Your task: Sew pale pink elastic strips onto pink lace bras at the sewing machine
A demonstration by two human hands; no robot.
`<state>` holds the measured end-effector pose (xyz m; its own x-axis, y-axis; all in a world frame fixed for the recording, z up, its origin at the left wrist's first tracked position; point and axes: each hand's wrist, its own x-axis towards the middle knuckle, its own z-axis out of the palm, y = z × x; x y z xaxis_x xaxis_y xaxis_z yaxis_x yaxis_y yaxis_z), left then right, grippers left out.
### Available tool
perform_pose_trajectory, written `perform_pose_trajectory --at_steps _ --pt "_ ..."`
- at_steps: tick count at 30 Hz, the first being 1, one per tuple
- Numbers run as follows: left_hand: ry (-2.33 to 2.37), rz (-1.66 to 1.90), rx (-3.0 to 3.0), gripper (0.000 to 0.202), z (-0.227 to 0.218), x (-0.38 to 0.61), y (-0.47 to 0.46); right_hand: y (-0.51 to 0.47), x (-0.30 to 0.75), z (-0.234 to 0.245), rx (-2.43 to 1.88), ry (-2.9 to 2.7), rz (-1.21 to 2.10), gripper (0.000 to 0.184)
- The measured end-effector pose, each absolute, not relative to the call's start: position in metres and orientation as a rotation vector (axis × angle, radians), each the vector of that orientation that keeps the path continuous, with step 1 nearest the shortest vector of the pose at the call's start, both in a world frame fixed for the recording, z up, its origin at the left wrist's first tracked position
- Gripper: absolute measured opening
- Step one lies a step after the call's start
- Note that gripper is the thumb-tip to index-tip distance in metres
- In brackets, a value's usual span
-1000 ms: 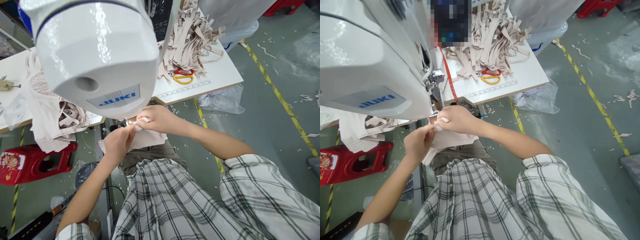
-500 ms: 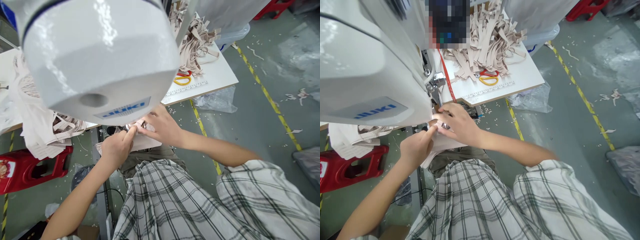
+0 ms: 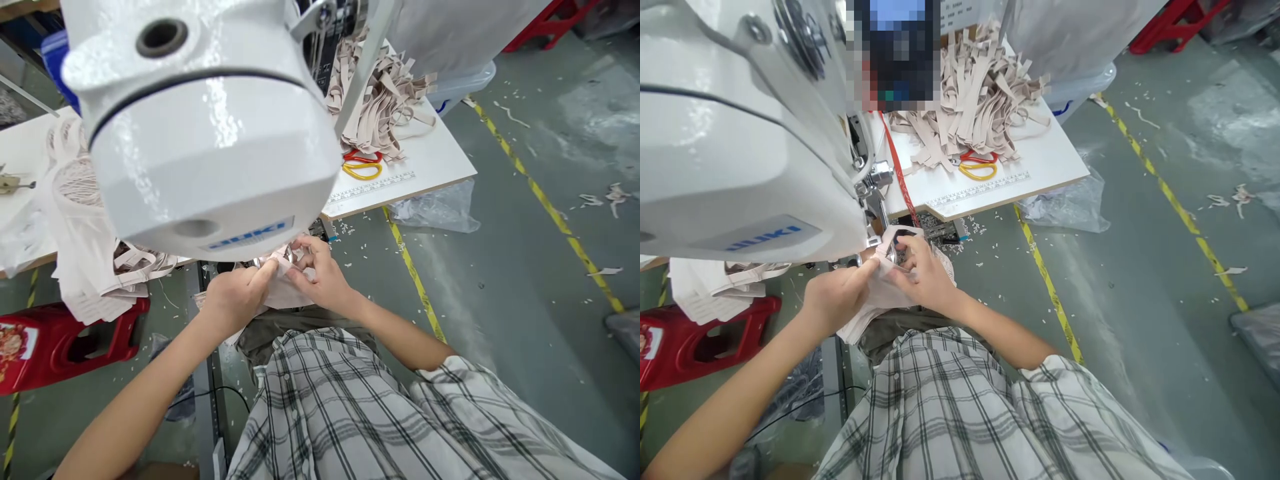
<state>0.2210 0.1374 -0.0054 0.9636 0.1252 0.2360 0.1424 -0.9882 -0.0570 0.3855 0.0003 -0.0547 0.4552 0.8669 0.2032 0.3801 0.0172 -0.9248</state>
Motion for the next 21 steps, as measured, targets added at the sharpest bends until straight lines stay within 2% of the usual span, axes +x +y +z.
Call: perform_pose_trajectory --at_steps 3,5,15,21 --pt "-0.393 -0.354 -3.032 0.038 -0.005 0.225 0.118 0.007 0.396 -0.046 -1.599 -1.248 0.473 0.037" --pt "-0.451 -0.372 -2.986 0.037 -0.003 0.229 0.108 0.013 0.405 -0.038 -1.62 -1.31 0.444 0.032" --pt "-0.674 -0.398 -2.93 0.024 0.007 0.245 0.097 0.043 0.436 -0.016 -1.618 -1.467 0.617 0.029" --pt "-0.631 -0.415 -2.849 0.026 0.005 0.242 0.099 0.049 0.437 -0.015 -1.53 -1.429 0.621 0.032"
